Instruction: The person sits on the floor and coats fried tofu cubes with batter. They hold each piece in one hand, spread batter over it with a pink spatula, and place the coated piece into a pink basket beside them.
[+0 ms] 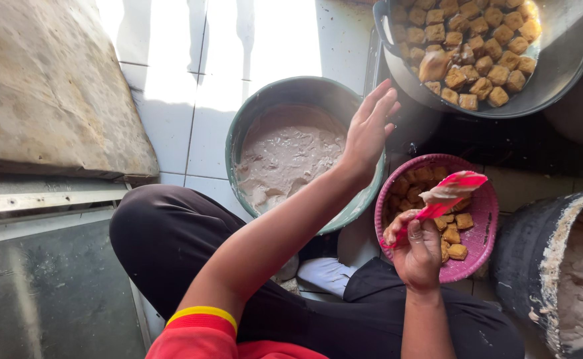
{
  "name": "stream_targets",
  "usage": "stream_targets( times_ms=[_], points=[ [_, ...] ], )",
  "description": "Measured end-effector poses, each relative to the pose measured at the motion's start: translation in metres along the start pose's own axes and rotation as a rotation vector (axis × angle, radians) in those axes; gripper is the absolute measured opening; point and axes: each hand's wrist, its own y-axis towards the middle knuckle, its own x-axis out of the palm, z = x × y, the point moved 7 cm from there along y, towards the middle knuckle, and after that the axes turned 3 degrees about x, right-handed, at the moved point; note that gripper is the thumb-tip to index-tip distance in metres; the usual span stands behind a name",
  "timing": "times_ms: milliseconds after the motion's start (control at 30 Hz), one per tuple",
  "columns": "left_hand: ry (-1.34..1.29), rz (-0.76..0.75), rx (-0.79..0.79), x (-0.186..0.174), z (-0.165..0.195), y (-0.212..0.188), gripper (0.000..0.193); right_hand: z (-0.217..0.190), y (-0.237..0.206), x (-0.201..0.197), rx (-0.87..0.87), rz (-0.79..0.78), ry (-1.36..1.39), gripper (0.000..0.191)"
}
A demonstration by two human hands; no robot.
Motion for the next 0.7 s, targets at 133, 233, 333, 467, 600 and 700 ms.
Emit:
stream_targets(
  times_ms=[133,233,333,467,600,700],
  points=[
    [0.163,-0.042,0.007,-0.025,0.017,-0.02,0.056,-0.021,0.003,-0.014,-0.079,-0.003,-0.049,0.012],
    [0.167,0.001,-0.13,-0.071,0.003,-0.046,0.051,-0.042,0.015,-0.044,-0.092,0.095,-0.092,0.016],
    [0.102,0.084,-0.219,-0.114,-0.007,-0.066,0.047,-0.055,0.051,-0.085,-0.093,0.295,-0.241,0.034],
    [0.108,0.175,-0.267,-0.148,-0.017,-0.08,0.045,-0.037,0.075,-0.134,-0.021,0.788,-0.577,0.037],
    [0.068,0.195,-0.279,-0.158,-0.029,-0.073,0.044,-0.015,0.094,-0.124,-0.193,0.743,-0.819,0.043],
    [0.068,0.177,-0.313,-0.156,-0.042,-0.066,0.043,-0.006,0.114,-0.118,-0.267,0.706,-0.764,0.045]
  ],
)
